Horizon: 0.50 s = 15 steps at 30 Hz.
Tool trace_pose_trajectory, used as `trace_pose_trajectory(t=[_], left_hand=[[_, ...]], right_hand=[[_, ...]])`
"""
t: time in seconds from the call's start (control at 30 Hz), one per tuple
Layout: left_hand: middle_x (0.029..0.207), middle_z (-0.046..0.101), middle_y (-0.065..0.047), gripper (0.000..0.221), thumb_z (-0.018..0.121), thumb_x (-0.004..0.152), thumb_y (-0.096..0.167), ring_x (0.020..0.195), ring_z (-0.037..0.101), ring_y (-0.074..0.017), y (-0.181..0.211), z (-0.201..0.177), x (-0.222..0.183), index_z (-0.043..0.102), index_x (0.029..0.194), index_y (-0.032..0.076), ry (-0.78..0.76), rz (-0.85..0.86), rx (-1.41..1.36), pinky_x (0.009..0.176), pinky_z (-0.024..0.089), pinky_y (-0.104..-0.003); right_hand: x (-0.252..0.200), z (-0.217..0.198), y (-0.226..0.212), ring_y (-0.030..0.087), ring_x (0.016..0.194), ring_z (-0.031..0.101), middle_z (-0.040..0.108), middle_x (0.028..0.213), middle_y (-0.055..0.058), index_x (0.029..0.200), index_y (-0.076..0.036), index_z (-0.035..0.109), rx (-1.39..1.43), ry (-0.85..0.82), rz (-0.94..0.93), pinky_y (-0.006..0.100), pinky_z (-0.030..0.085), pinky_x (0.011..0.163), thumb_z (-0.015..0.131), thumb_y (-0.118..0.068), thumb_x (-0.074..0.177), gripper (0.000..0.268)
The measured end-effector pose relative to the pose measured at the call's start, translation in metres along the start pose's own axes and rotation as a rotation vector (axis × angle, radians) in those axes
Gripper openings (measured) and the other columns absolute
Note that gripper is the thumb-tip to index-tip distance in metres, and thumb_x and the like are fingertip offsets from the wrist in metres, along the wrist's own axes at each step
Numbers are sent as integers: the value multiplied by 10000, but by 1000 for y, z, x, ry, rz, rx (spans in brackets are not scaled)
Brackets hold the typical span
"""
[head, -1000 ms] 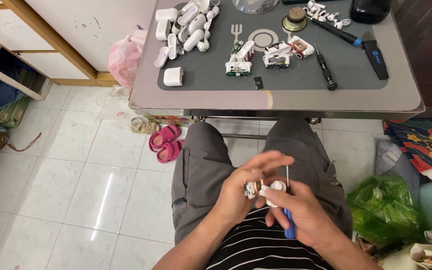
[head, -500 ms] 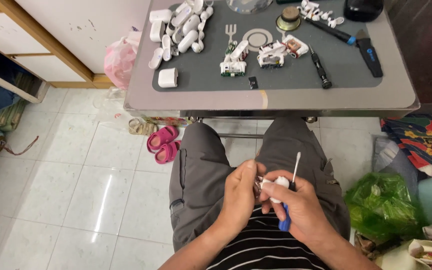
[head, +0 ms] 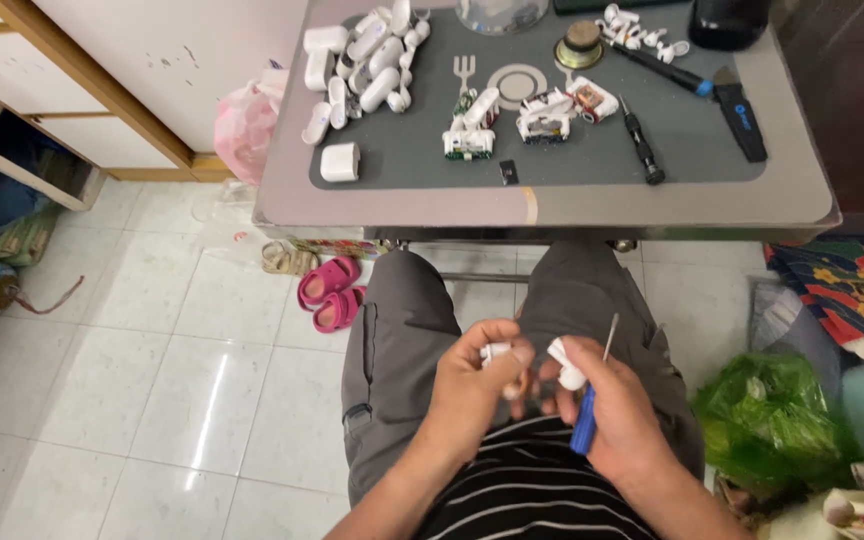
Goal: Assembling and repairing small electronic components, specifically internal parts of a charging case, using a screwdriver and manual manipulation.
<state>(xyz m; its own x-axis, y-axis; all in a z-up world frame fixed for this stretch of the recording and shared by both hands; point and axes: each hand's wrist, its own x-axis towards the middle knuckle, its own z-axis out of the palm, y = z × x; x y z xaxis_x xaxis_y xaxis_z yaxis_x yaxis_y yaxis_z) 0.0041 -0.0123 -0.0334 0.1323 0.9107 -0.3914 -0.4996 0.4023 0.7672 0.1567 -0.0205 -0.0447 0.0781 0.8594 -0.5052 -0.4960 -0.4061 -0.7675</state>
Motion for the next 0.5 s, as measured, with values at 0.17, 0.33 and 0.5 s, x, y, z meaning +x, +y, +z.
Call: trace_pose_trajectory(t=[0.17, 0.33, 0.5], left_hand=[[860, 699, -105, 336, 777, 874, 55, 431, 602, -199, 7, -3, -8, 635, 1177, 23, 54, -40, 97, 292, 331, -245], [639, 603, -96, 231, 692, 986, 171, 396, 582, -131, -9, -1, -12, 689, 1160, 19, -136, -119, -104, 269, 263, -199], [604, 545, -50, 184, 720, 985, 245, 470, 546, -120, 15, 3, -7, 676, 952, 69, -60, -193, -159, 348, 298, -185]], right_hand=[[-24, 21, -16, 324, 519, 461, 688, 870, 242, 1192, 56, 689, -259, 136, -28, 486, 412, 526, 548, -189, 1061, 312], [-17, 17, -1, 68, 875, 716, 831, 1048, -41, 1081, -162, 810, -782, 33, -793, 238, 536, 820, 635, -205, 951, 222], [7, 28, -1, 176, 1085, 765, 771, 1246, 44, 1241, -97, 729, -1012, -107, -1017, 317, 601, 859, 507, -287, 1002, 377]])
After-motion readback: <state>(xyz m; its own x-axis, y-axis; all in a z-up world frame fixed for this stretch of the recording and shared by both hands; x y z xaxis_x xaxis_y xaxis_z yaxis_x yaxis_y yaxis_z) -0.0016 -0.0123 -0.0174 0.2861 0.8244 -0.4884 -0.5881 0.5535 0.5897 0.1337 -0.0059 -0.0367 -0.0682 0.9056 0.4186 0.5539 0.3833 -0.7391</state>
